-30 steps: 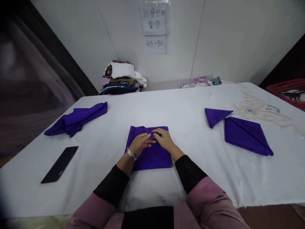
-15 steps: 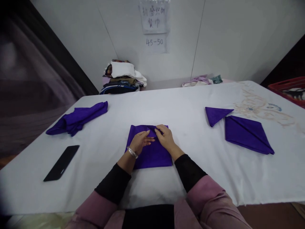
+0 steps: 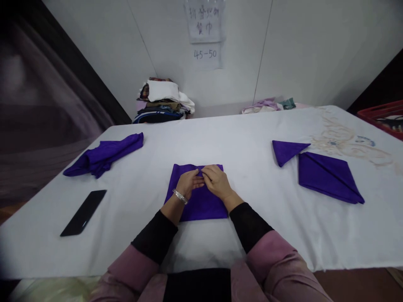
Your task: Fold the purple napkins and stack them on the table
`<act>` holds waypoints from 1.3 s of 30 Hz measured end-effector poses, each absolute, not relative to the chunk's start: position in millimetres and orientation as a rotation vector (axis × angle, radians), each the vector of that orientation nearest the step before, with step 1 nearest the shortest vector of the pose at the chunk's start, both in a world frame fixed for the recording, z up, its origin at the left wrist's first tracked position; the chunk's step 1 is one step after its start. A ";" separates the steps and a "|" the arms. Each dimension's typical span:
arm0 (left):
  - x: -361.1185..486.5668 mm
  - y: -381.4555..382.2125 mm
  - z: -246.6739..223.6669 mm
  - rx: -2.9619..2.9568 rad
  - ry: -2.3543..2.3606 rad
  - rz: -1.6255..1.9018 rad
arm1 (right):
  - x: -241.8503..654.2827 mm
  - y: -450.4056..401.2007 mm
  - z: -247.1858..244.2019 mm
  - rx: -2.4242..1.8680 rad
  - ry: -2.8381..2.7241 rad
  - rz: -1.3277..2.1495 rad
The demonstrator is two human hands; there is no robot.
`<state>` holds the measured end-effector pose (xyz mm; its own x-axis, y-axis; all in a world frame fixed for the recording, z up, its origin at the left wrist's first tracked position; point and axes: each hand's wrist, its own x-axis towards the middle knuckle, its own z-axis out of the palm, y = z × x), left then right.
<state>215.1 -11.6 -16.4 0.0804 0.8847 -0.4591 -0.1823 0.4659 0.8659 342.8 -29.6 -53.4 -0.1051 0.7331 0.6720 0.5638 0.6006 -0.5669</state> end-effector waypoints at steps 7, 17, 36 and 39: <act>218.9 -8.7 -18.5 0.702 1.220 0.906 | 343.9 -27.8 -56.9 -1.084 -1.824 0.195; 221.2 -5.4 -20.4 0.700 1.154 0.896 | 345.4 -25.2 -59.0 -1.074 -1.868 0.161; 229.5 -7.7 -20.3 0.689 1.151 0.815 | 348.5 -22.3 -59.0 -1.080 -1.853 0.097; 223.8 -5.8 -23.4 0.749 1.168 0.780 | 349.2 -21.7 -61.1 -1.072 -1.810 0.119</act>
